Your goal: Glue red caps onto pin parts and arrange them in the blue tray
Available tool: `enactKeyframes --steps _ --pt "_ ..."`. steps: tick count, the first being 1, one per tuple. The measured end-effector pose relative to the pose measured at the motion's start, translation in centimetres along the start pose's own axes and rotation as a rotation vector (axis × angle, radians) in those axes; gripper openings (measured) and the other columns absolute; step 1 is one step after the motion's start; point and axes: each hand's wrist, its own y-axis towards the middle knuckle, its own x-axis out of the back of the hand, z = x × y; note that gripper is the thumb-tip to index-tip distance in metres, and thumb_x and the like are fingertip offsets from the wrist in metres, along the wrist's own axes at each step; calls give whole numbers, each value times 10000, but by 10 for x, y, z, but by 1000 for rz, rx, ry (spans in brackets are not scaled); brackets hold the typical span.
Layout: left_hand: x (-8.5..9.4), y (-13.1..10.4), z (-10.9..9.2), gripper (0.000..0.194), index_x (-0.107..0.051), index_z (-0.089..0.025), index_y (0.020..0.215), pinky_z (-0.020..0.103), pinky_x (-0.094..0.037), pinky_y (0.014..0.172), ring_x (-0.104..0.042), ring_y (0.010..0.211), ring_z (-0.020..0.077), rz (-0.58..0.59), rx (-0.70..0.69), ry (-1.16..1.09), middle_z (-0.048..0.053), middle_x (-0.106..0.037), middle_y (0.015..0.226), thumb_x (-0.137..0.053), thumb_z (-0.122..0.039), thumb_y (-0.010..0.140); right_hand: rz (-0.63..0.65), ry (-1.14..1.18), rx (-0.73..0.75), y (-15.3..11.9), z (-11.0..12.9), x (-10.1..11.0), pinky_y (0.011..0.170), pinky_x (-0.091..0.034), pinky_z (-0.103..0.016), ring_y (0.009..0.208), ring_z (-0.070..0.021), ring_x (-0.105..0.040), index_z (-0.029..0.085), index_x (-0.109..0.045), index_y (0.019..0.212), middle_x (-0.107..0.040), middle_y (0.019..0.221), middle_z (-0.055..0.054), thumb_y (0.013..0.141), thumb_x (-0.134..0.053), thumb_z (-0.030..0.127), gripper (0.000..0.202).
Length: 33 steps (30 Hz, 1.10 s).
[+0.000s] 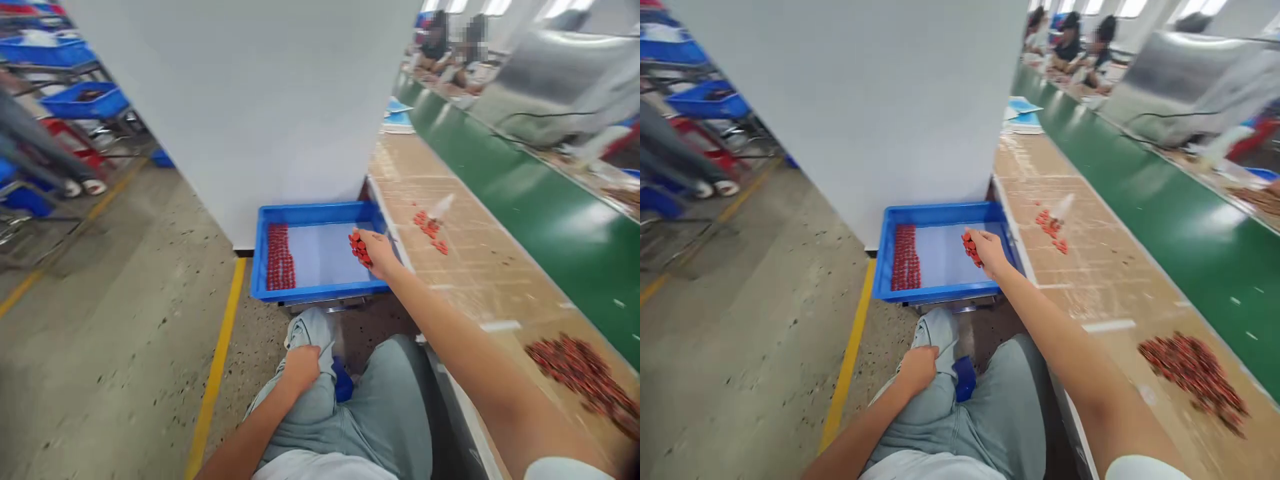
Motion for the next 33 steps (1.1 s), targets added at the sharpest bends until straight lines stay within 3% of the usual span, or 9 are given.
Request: enactKeyframes --steps 3,7,11,15,19,22,33 --pt "-2 -20 27 189 -632 -185 861 348 -419 791 -616 904 236 -77 11 -68 90 -679 912 -461 -114 822 83 -209 -51 54 -50 -57 370 -311 -227 412 -96 -397 221 -469 669 -480 520 26 854 -478 518 350" --pt "-2 -28 60 181 -603 -189 836 359 -381 814 -562 917 228 -167 37 -116 70 -649 906 -455 -87 815 122 -545 -32 104 -109 -97 482 -394 -262 490 -149 -502 215 -498 604 -517 502 -11 850 -491 440 334" --pt "3 -12 90 173 -581 -180 779 353 -361 799 -538 880 211 -209 41 -150 61 -628 857 -457 -60 792 166 -842 91 142 -150 -120 658 -436 -281 766 -217 -626 198 -615 702 -669 733 -80 855 -519 410 277" --pt "10 23 112 148 -590 -186 743 366 -354 811 -534 888 215 -206 -6 -167 47 -628 808 -493 -79 774 244 -1040 237 165 -177 -140 703 -423 -282 869 -219 -632 187 -670 869 -688 977 -117 915 -450 431 332" --pt "13 59 126 96 -619 -198 709 388 -362 841 -545 906 229 -175 -89 -174 46 -652 791 -556 -141 753 315 -1165 346 175 -192 -150 687 -404 -289 870 -224 -641 181 -671 973 -671 1065 -129 950 -389 473 406" --pt "15 73 133 112 -643 -203 702 394 -371 848 -559 906 235 -174 -108 -190 59 -662 780 -555 -154 750 348 -1226 401 174 -194 -150 695 -398 -297 904 -245 -644 175 -660 1025 -669 1078 -144 966 -336 506 467" --pt "15 77 148 175 -658 -209 715 393 -389 820 -573 905 240 -225 -92 -211 65 -668 783 -508 -145 781 421 -1232 430 174 -174 -129 717 -440 -296 913 -248 -660 212 -639 1111 -687 1112 -102 835 -550 621 501"
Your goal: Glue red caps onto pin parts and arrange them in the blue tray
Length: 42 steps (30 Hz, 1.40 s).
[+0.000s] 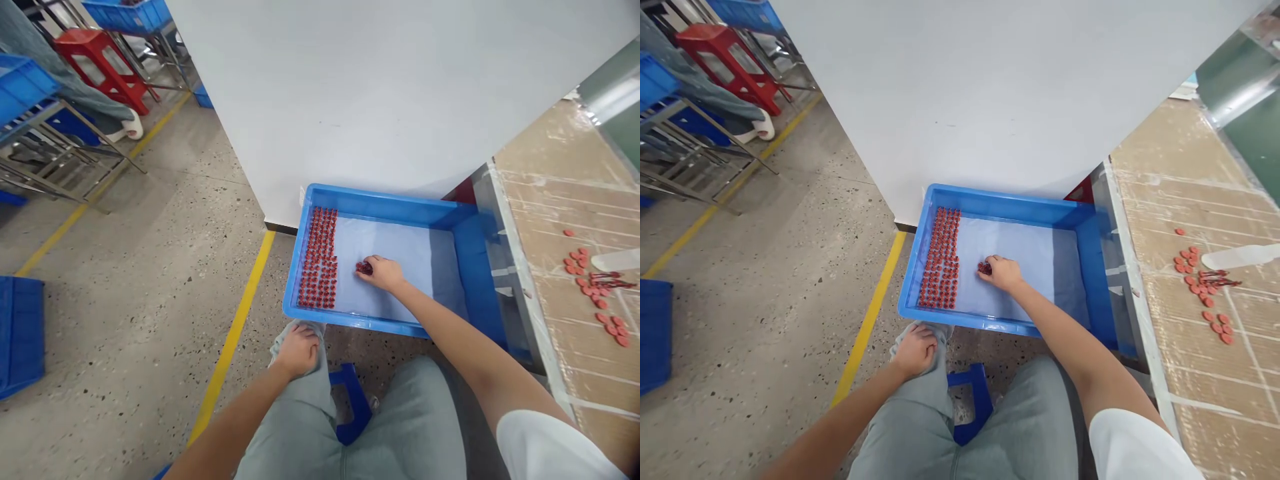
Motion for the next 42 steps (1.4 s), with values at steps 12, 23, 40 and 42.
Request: enactKeyframes --steps 12,23,40,42 --pt "-2 6 2 186 -662 -206 699 409 -386 848 -577 904 249 -16 -1 6 74 -668 774 -509 -147 788 -3 369 -279 5 -58 10 736 -475 -253 770 -157 -667 177 -690 1022 -743 943 -57 876 -518 328 272" --pt "0 11 1 190 -674 -209 700 407 -409 890 -587 896 241 6 6 8 75 -664 770 -513 -143 777 33 443 -246 10 -50 1 746 -501 -252 795 -153 -678 204 -725 1014 -747 922 -32 770 -679 443 344" --pt "-1 13 1 175 -675 -200 707 409 -402 916 -591 885 245 12 25 14 81 -672 784 -521 -141 765 19 267 -190 79 -5 2 742 -505 -263 856 -195 -684 223 -740 964 -757 947 -53 767 -675 325 230" --pt "-1 13 2 167 -674 -200 708 407 -401 917 -592 883 244 13 25 14 79 -671 780 -526 -149 766 36 256 -142 88 8 2 749 -502 -258 861 -193 -681 235 -744 968 -758 956 -48 768 -674 304 223"
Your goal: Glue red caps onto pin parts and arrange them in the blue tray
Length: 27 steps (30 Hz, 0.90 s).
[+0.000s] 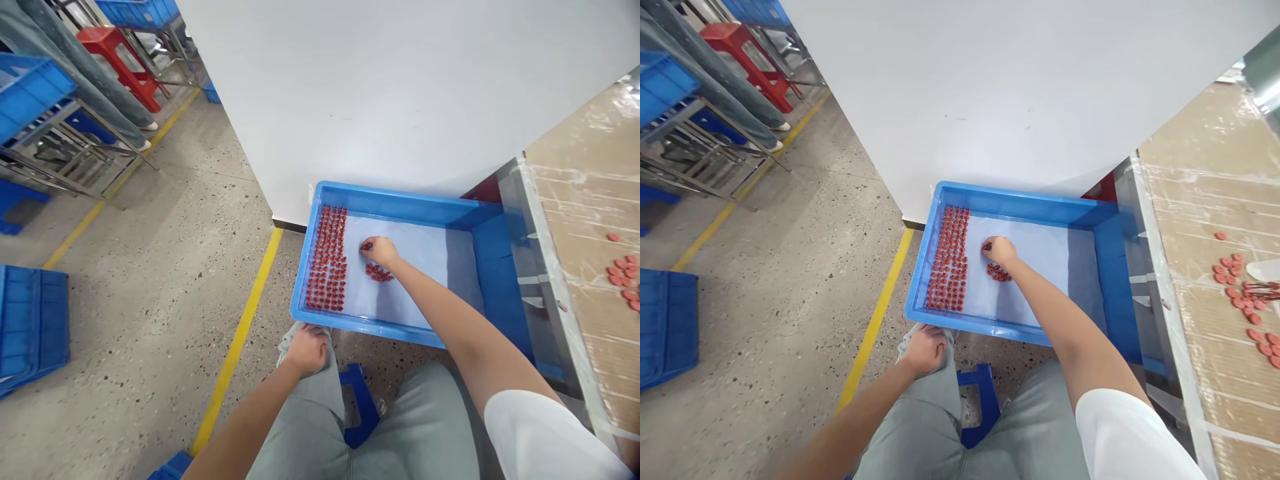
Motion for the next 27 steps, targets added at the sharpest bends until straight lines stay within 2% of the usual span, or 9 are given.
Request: enactKeyframes --steps 4,14,23,27 --pt "1 0 1 162 -670 -199 709 399 -398 919 -592 885 238 -1 1 2 75 -668 778 -528 -159 774 31 -25 70 6 14 -5 771 -497 -269 895 -205 -676 245 -749 976 -754 987 -47 770 -670 292 226" --pt "1 0 3 154 -666 -193 702 392 -401 910 -594 878 237 -9 -5 10 80 -669 785 -532 -159 768 13 5 72 7 6 -7 799 -502 -267 917 -195 -681 222 -708 1098 -750 1031 -46 772 -673 273 332" --pt "-2 0 6 126 -657 -190 692 378 -408 877 -595 855 225 -30 -15 13 63 -671 778 -548 -157 746 10 14 116 6 19 -14 780 -507 -254 867 -179 -693 257 -730 1012 -760 988 -8 779 -669 260 240" --pt "-4 1 6 120 -661 -192 695 377 -411 870 -598 847 226 -40 -18 13 61 -673 775 -556 -160 745 10 8 137 6 26 -15 805 -512 -275 921 -204 -692 254 -723 1056 -756 1024 -18 765 -670 247 296"
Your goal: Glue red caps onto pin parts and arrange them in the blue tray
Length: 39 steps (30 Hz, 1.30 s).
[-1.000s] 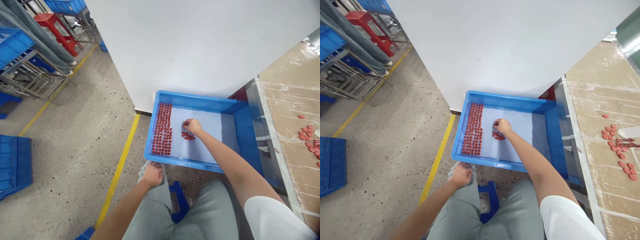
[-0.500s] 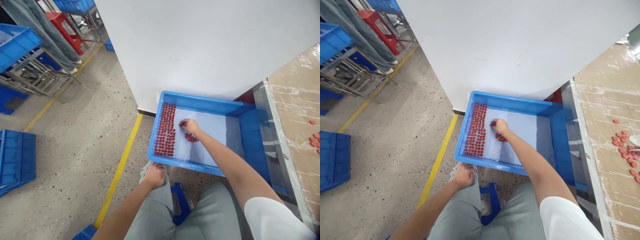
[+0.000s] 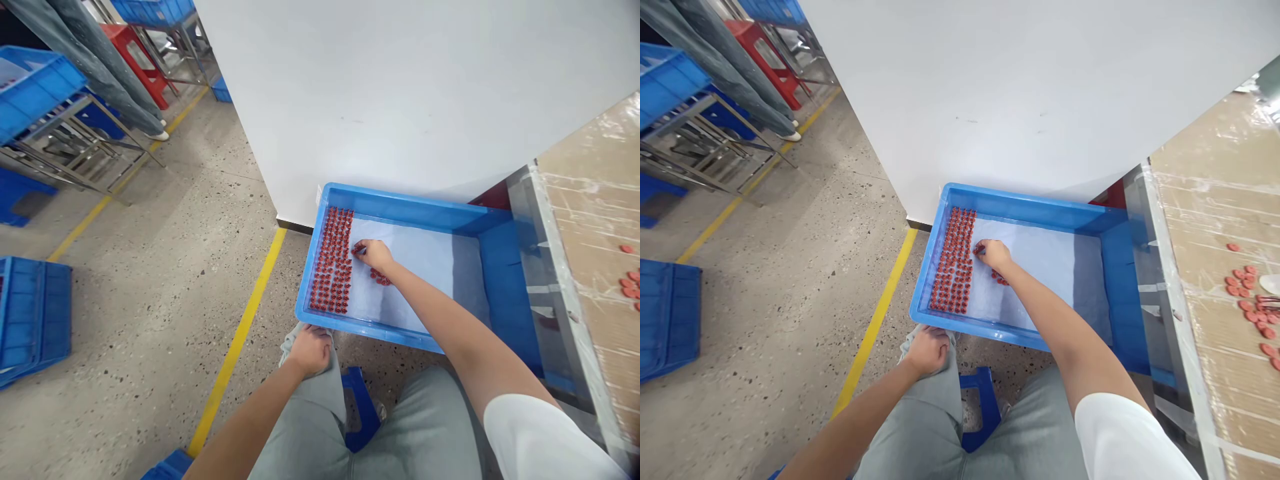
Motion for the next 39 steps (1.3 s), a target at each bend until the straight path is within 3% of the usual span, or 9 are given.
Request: enactKeyframes --steps 15,24,32,39 --pt "0 0 0 128 -653 -188 672 383 -412 875 -602 845 230 -16 -3 1 71 -671 770 -551 -154 741 53 64 35 -1 12 -3 825 -515 -233 863 -145 -718 243 -706 1051 -768 978 22 776 -670 207 280" --pt "0 0 0 128 -643 -193 667 383 -408 872 -603 842 230 -22 -8 -6 60 -666 752 -545 -156 741 28 86 -5 -12 13 8 897 -514 -280 978 -180 -703 240 -694 1081 -756 1036 -5 756 -670 192 329" --pt "-1 0 1 114 -643 -190 667 387 -412 868 -600 842 228 -16 -16 -7 63 -670 757 -558 -160 737 40 174 -119 -42 23 11 674 -554 -234 649 -129 -691 204 -729 895 -759 834 -12 765 -681 327 185" --pt "0 0 1 112 -649 -188 673 387 -412 867 -598 861 231 -15 -15 1 66 -676 775 -560 -163 738 58 155 -134 -38 33 2 712 -540 -243 740 -156 -701 226 -753 826 -758 812 -4 722 -714 358 172"
